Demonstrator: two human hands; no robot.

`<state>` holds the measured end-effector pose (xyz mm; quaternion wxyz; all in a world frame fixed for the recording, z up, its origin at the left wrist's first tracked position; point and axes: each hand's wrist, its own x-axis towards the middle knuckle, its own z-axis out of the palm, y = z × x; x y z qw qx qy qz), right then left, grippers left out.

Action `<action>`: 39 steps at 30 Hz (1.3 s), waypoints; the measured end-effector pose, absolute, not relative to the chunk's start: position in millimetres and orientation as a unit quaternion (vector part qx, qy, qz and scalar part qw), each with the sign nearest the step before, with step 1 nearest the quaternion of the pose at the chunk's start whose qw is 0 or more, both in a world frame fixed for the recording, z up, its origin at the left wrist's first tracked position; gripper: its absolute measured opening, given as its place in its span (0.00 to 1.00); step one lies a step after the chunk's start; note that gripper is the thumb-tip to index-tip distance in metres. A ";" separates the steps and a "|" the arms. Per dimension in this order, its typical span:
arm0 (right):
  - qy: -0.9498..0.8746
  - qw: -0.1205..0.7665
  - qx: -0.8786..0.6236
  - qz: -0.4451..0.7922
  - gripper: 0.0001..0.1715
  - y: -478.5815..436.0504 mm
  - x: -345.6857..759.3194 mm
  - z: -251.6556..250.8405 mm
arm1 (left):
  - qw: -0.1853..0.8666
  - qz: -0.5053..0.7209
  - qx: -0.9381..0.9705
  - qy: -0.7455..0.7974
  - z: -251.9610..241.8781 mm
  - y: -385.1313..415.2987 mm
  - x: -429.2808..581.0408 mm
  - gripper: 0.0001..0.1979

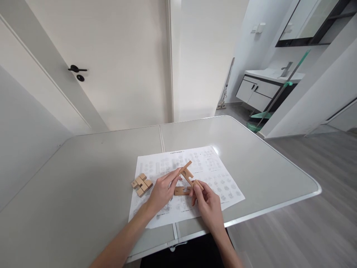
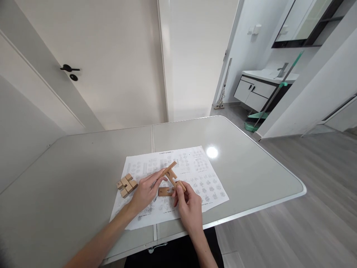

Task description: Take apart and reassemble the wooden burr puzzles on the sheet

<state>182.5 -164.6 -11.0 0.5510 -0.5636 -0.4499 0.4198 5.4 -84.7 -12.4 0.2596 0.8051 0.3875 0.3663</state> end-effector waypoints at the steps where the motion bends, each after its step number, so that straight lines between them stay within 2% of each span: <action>1: -0.451 0.550 -0.564 0.420 0.29 -164.6 182.7 -11.2 | 0.256 0.367 0.807 0.386 -12.8 -84.5 5.3 0.21; 11: -0.443 0.556 -0.557 0.430 0.25 -164.8 182.2 -9.7 | 0.238 0.357 0.826 0.366 -11.0 -82.8 4.6 0.20; 25: -0.419 0.576 -0.542 0.446 0.27 -163.8 182.5 -10.8 | 0.184 0.376 0.836 0.355 -14.6 -84.5 5.6 0.21; 31: -0.430 0.572 -0.544 0.438 0.25 -163.2 182.0 -10.9 | 0.166 0.347 0.862 0.331 -12.2 -89.7 10.1 0.26; 39: -0.433 0.577 -0.534 0.440 0.24 -163.0 180.5 -10.1 | 0.127 0.378 0.854 0.335 -10.3 -91.5 12.2 0.27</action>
